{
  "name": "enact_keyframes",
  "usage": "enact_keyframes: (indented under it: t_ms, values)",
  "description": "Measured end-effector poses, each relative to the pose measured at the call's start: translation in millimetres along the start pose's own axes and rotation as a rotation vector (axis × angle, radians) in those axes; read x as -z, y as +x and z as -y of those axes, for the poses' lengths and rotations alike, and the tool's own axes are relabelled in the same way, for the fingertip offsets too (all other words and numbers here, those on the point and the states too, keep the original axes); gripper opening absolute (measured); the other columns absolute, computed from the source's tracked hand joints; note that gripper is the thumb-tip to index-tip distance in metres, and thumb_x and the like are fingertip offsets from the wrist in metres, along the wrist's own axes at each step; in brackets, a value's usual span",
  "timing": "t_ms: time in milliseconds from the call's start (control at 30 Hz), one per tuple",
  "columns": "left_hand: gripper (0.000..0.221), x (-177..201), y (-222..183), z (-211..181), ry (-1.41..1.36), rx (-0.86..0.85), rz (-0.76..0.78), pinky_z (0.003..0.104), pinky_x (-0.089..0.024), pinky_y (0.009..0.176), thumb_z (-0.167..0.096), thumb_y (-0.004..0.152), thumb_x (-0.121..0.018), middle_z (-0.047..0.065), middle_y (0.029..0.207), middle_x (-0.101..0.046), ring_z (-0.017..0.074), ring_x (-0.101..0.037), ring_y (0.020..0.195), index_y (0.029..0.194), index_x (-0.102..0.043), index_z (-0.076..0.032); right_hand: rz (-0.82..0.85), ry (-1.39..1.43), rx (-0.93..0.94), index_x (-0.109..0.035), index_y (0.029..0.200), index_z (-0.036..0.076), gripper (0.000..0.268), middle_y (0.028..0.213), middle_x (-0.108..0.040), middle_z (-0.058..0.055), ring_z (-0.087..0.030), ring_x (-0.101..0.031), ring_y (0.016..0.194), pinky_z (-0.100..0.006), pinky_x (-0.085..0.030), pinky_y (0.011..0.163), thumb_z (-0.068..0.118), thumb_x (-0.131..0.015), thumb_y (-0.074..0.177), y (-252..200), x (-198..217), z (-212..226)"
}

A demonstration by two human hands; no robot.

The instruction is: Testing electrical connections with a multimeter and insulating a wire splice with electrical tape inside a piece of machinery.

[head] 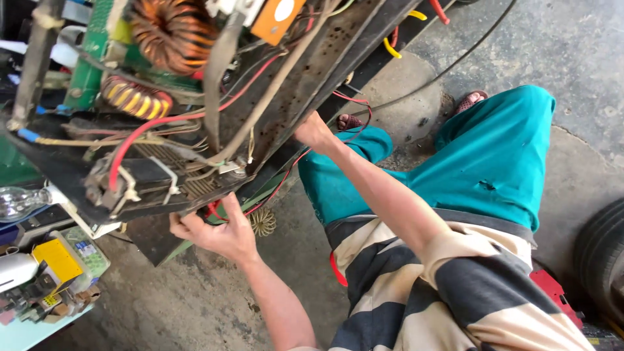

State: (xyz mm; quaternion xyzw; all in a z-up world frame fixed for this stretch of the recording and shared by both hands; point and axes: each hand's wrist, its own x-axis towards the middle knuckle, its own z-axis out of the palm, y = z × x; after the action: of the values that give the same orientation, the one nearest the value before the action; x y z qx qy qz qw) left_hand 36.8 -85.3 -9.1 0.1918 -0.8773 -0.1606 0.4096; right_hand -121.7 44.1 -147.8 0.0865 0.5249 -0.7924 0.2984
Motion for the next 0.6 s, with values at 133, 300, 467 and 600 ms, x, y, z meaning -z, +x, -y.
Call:
enact_keyframes:
  t_ms: [133,300,467,600]
  values:
    - [0.05,1.5,2.5,-6.5,-0.064,-0.014,0.013,0.051,-0.044,0.108,-0.031,0.097,-0.083,0.015,0.131,-0.049,0.0325,-0.051,0.129,0.13,-0.061,0.0,0.009,-0.237,0.133,-0.075,0.075,0.002,0.014,0.061,-0.068,-0.02,-0.036,-0.071,0.057,-0.046,-0.061,0.054,0.016,-0.075,0.079,9.0,-3.0,-17.0]
    - [0.048,0.2,4.6,-4.5,-0.081,-0.002,0.006,0.05,-0.044,0.106,-0.032,0.094,-0.086,0.015,0.127,-0.05,0.0326,-0.053,0.125,0.123,-0.064,0.0,0.015,-0.553,0.283,-0.075,0.081,0.001,0.028,0.069,-0.071,-0.02,-0.042,-0.071,0.069,-0.052,-0.059,0.063,0.029,-0.078,0.082,11.1,17.5,-52.9]
    - [0.045,1.4,3.8,-10.4,-0.045,-0.009,0.004,0.049,-0.044,0.106,-0.035,0.096,-0.085,0.015,0.127,-0.052,0.0327,-0.056,0.123,0.117,-0.066,0.0,0.147,-0.728,0.526,-0.078,0.097,0.011,0.014,0.085,-0.076,-0.008,-0.03,-0.075,0.081,-0.04,-0.059,0.068,0.024,-0.077,0.092,-33.8,52.6,-45.8]
    - [0.048,4.1,6.0,-17.1,-0.087,-0.05,-0.035,0.051,-0.044,0.101,-0.036,0.095,-0.084,0.021,0.126,-0.051,0.033,-0.054,0.119,0.112,-0.063,0.003,0.23,-0.68,0.659,-0.078,0.102,0.009,0.009,0.083,-0.073,-0.008,-0.029,-0.073,0.075,-0.036,-0.059,0.067,0.014,-0.075,0.095,-79.6,53.5,15.8]
